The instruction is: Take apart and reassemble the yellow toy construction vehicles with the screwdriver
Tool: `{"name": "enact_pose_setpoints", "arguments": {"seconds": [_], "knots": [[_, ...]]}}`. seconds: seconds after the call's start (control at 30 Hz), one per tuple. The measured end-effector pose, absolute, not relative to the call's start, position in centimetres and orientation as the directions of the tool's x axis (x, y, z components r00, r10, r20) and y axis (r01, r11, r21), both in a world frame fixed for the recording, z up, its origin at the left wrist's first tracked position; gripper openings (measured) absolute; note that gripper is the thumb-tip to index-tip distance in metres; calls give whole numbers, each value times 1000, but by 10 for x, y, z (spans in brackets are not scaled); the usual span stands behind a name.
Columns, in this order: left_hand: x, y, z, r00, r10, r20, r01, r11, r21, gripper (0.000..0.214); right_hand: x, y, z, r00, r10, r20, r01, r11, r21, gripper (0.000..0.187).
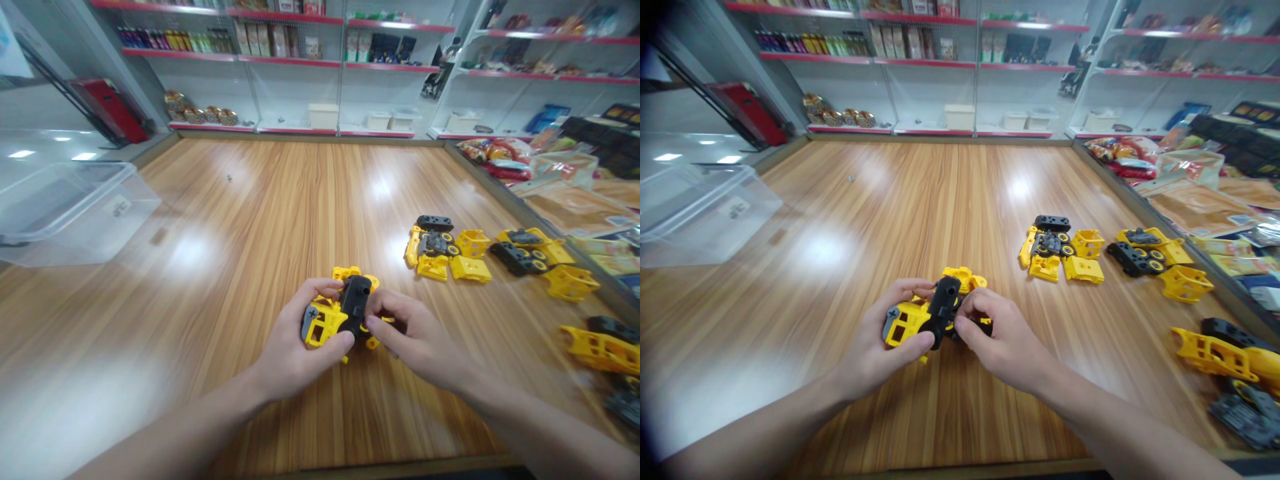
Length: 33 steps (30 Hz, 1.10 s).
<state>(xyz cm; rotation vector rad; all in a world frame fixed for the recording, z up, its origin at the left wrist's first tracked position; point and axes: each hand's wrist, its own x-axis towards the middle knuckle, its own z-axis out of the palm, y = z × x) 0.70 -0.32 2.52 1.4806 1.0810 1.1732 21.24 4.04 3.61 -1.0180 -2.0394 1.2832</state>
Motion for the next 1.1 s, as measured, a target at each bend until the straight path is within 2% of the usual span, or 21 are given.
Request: {"name": "enact_pose_setpoints", "arguments": {"seconds": [0.17,0.33,0.7,1.1], "knots": [[4,3,21,93,990,110,38,-114,993,45,215,48,31,-520,854,19,423,277,-863,16],[4,6,18,62,995,73,-34,-71,997,45,217,54,29,-469,881,67,569,359,-740,15],[2,7,17,40,998,58,-74,-55,996,45,217,55,20,-506,855,111,707,485,-515,11],[2,6,16,40,998,50,-62,-48,997,43,218,56,13,-540,835,106,695,513,-504,18]]}}
